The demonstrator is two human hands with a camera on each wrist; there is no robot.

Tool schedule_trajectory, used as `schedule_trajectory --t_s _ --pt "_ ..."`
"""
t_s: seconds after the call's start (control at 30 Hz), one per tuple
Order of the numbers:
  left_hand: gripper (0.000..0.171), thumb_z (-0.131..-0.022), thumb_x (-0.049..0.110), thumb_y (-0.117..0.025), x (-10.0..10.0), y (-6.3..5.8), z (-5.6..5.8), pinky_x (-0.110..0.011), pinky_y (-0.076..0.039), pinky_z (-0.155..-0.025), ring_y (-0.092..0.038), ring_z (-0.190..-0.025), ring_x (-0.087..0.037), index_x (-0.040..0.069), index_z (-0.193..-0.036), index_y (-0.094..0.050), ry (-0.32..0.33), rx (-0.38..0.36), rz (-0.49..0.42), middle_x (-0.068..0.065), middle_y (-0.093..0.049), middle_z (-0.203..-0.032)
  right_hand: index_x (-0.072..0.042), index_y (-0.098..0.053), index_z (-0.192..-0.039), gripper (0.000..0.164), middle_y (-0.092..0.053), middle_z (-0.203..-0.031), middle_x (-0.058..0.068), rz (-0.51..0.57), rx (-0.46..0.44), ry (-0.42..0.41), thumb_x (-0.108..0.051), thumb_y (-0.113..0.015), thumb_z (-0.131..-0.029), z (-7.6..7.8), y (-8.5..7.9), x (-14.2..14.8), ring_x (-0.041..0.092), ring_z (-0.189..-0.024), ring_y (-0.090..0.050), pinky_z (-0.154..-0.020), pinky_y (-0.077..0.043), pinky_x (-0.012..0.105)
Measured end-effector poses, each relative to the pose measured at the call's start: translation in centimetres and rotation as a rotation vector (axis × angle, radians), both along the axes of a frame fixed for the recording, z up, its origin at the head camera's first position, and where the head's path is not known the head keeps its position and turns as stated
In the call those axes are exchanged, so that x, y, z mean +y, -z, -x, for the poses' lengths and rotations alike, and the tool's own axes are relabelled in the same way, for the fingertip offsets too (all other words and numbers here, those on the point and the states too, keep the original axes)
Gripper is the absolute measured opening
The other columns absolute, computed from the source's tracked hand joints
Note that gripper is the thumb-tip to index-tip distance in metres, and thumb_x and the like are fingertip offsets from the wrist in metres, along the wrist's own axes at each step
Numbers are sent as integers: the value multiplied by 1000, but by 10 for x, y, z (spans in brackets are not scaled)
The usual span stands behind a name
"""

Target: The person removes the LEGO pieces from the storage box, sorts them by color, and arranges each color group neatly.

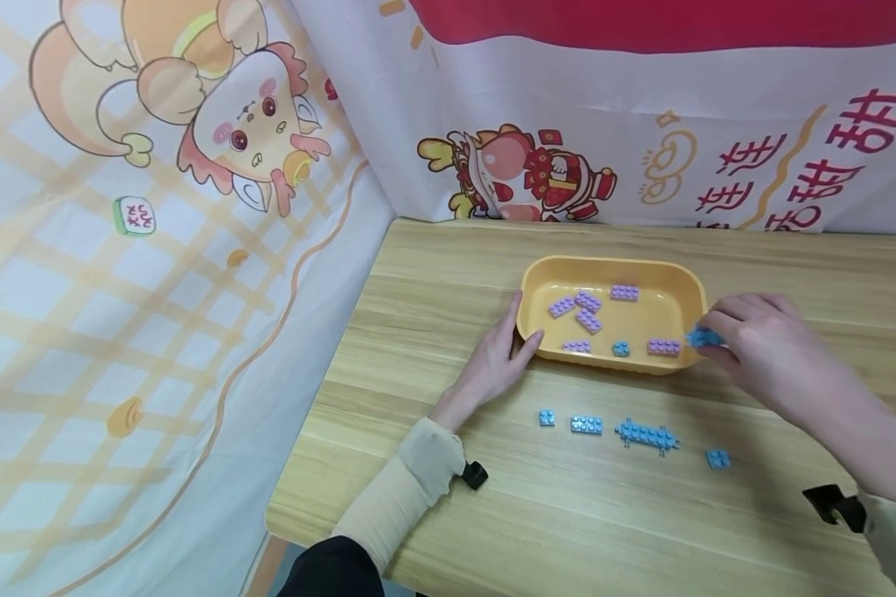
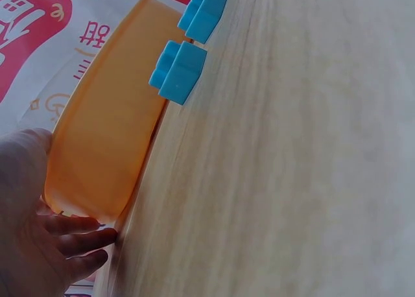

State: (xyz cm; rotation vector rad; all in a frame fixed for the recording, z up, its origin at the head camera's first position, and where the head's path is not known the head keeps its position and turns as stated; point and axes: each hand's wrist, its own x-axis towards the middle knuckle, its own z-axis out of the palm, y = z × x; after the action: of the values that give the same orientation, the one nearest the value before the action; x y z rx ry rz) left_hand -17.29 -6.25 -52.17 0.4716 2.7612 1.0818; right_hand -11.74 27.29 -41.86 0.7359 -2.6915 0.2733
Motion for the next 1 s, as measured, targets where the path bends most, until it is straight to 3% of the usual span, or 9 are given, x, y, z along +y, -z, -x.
schedule_trajectory --t_s 0.23,0.3,0.33,0.4,0.5,0.63,0.8,0.9,1.0 --pt "86 -114 63 -42 2 2 2 -40 -30 -140 -34 -168 -25 23 -179 -2 -5 -19 4 -2 -21 -185 11 -71 -84 42 -73 -83 27 50 45 45 15 -100 -53 -12 5 16 50 -80 -71 -85 -55 75" --pt "86 -114 63 -42 2 2 2 -39 -30 -140 -33 -168 -24 24 -179 -1 -7 -22 6 -1 -21 -185 12 -71 -83 29 -73 -82 28 69 62 54 4 -96 -74 -15 8 22 50 -78 -70 -85 -54 76" --pt "86 -114 63 -42 2 2 2 -39 -30 -140 -33 -168 -24 24 -179 -1 -7 -23 7 -1 -21 -185 12 -70 -83 29 -72 -81 28 80 78 53 -9 -89 -90 -16 10 25 51 -78 -70 -84 -54 75" --pt "86 -114 63 -42 2 2 2 -39 -29 -140 -33 -168 -23 24 -179 -1 -7 -24 4 -1 -20 -185 11 -70 -82 61 -72 -80 27 99 107 53 -41 -60 -111 -19 13 31 50 -76 -69 -80 -54 72" --pt "86 -114 63 -42 2 1 2 -39 -29 -140 -33 -169 -23 25 -179 -1 -8 -26 0 0 -20 -185 6 -71 -77 105 -72 -76 21 110 159 46 -77 -12 -105 -21 18 40 45 -69 -68 -71 -56 49" --pt "86 -114 62 -43 2 0 2 -40 -30 -140 -33 -168 -25 24 -179 -2 -8 -22 -8 -1 -21 -185 2 -72 -75 103 -72 -74 16 129 181 49 -79 -15 -105 -26 27 49 40 -64 -64 -66 -40 18" --pt "85 -114 62 -42 1 0 3 -41 -31 -140 -34 -168 -25 24 -179 -1 -9 -9 -1 -3 -22 -185 5 -72 -76 105 -71 -73 18 189 168 66 -81 -18 -104 -37 45 59 29 -63 -59 -71 -34 11" --pt "85 -115 60 -43 1 0 2 -40 -31 -139 -35 -168 -25 22 -179 -2 -6 0 1 -4 -23 -184 6 -71 -75 104 -69 -72 20 236 148 79 -83 -23 -101 -44 59 67 -7 -75 -54 -69 -35 8" --pt "85 -115 59 -45 1 0 2 -41 -31 -139 -35 -168 -26 20 -179 -3 -2 0 -2 -5 -23 -184 6 -69 -76 103 -67 -73 22 289 91 112 -85 -25 -98 -54 74 74 -32 -100 -30 -69 -33 6"
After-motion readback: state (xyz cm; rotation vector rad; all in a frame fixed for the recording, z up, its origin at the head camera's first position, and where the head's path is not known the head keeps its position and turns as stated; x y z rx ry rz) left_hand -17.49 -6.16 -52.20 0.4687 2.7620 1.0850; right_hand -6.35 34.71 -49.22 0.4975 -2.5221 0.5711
